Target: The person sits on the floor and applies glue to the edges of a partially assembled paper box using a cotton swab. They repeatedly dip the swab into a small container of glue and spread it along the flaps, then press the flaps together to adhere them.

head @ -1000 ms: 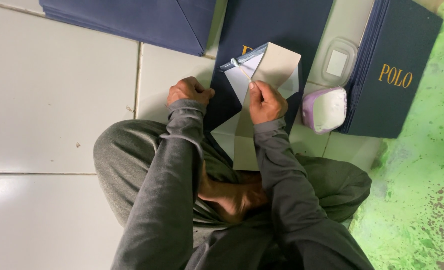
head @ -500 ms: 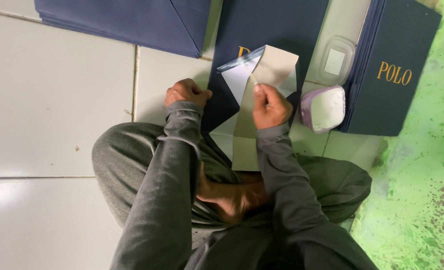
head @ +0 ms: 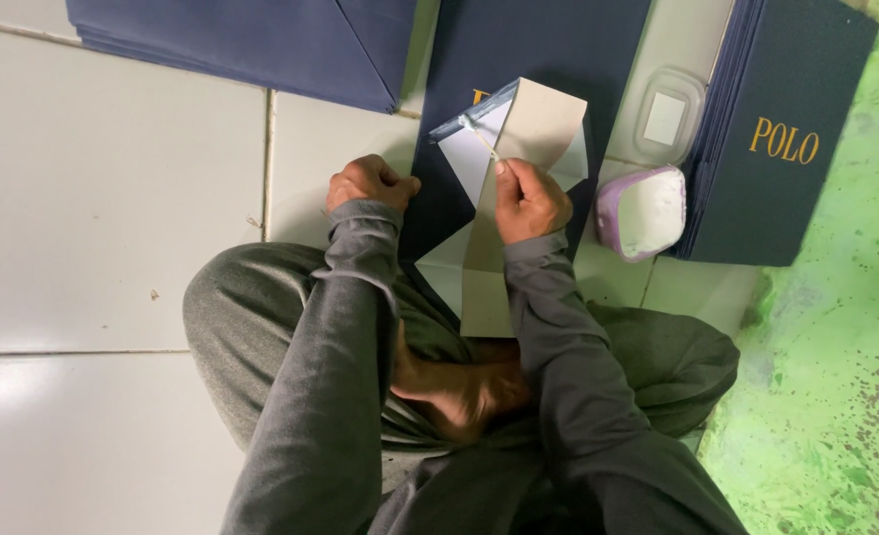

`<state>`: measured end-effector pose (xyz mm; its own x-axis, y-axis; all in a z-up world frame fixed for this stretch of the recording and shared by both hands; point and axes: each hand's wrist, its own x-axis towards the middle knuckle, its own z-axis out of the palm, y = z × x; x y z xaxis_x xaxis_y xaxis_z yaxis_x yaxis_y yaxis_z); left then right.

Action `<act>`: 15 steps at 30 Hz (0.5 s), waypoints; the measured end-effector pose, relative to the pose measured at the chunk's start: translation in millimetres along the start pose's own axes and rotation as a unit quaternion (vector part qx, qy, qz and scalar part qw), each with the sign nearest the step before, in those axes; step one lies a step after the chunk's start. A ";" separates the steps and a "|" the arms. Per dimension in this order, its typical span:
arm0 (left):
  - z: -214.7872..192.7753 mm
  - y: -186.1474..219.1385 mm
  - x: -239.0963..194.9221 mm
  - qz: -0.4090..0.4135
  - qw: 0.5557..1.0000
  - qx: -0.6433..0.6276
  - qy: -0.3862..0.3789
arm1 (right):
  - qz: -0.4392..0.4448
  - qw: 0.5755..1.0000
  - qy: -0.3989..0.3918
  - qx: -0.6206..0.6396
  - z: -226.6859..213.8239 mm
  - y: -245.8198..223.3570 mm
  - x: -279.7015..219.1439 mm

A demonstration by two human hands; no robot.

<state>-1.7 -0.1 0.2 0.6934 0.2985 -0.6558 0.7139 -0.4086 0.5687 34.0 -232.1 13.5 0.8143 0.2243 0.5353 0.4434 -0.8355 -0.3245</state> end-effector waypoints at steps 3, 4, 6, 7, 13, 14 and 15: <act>7.7 -5.0 7.1 -0.002 1.000 0.008 0.006 | 0.014 1.000 0.007 0.004 -5.5 3.2 4.2; 8.2 -5.8 6.8 -0.002 1.000 0.008 0.005 | 0.014 1.000 0.007 0.003 -7.3 3.2 7.0; 8.5 -7.7 7.1 0.008 1.000 0.007 0.011 | 0.014 0.999 0.030 -0.002 -9.6 2.8 13.0; 8.1 -7.9 6.8 0.008 1.000 0.007 0.010 | 0.015 0.999 0.030 -0.003 -10.6 5.5 12.9; 10.7 -9.0 7.7 0.006 1.000 0.009 0.018 | 0.035 0.997 0.073 0.018 -14.8 1.2 9.2; 10.2 -8.5 6.4 0.008 1.000 0.001 0.020 | 0.024 0.998 0.063 0.019 -17.8 -7.6 10.3; 9.5 -7.8 5.7 0.010 1.000 -0.006 0.022 | 0.013 0.998 0.052 0.019 -20.1 -16.4 11.7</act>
<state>-4.3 -3.3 -12.7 0.7112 0.3281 -0.6218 0.7006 -0.4040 0.5882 28.8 -225.9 40.7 0.7829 0.1477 0.6043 0.4388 -0.8197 -0.3681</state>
